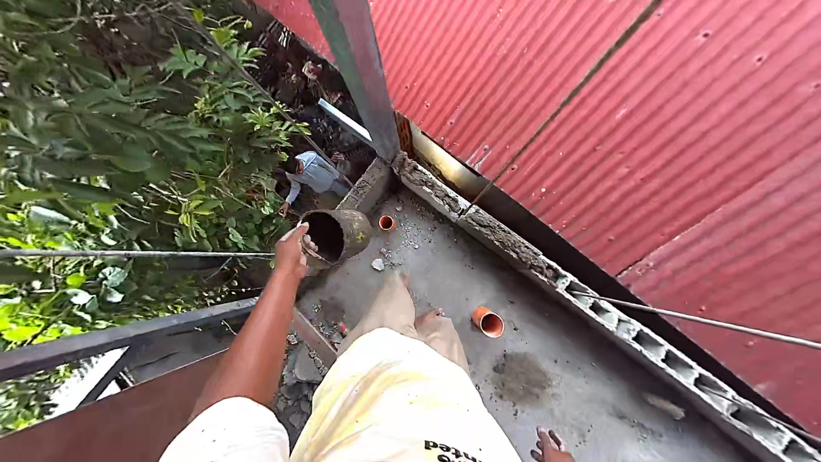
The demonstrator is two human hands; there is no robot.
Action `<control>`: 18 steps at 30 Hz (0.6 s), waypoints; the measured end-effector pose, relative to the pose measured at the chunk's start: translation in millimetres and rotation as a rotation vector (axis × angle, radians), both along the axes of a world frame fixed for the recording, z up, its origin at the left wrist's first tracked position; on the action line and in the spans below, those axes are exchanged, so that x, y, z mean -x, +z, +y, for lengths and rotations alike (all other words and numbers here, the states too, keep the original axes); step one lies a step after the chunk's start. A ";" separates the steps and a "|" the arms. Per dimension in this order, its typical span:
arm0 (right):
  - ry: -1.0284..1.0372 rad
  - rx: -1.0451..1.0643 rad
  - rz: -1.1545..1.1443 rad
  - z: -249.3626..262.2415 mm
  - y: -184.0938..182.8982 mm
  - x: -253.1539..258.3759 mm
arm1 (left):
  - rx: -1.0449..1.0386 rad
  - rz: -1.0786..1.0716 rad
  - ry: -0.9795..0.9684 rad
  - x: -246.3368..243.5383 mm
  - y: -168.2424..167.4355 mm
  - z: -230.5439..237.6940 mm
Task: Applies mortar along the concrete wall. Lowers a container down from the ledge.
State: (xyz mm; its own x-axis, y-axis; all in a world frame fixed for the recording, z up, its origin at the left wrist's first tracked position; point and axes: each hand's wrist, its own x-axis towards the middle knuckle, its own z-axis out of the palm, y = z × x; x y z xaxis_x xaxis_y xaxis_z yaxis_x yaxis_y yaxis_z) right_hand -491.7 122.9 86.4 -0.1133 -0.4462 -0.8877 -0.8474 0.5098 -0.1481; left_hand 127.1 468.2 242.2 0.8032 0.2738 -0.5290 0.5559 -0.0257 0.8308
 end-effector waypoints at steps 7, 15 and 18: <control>0.971 0.389 -0.415 -81.6 32.4 -311.1 | 0.181 -0.146 0.109 -38.3 40.8 72.6; 1.153 1.175 -1.481 38.2 398.9 -720.6 | 0.180 0.008 0.313 -154.3 -36.1 157.2; 1.313 1.650 -1.383 54.9 489.7 -837.1 | 0.182 0.088 0.434 -213.2 -76.0 173.1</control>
State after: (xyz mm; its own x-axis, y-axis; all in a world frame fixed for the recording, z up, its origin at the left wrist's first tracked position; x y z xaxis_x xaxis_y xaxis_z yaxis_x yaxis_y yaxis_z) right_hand 345.4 177.8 576.2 0.6801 0.1341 0.7208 0.3483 -0.9242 -0.1566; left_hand 340.3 641.3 166.2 0.5850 0.4711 -0.6602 0.5515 0.3658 0.7497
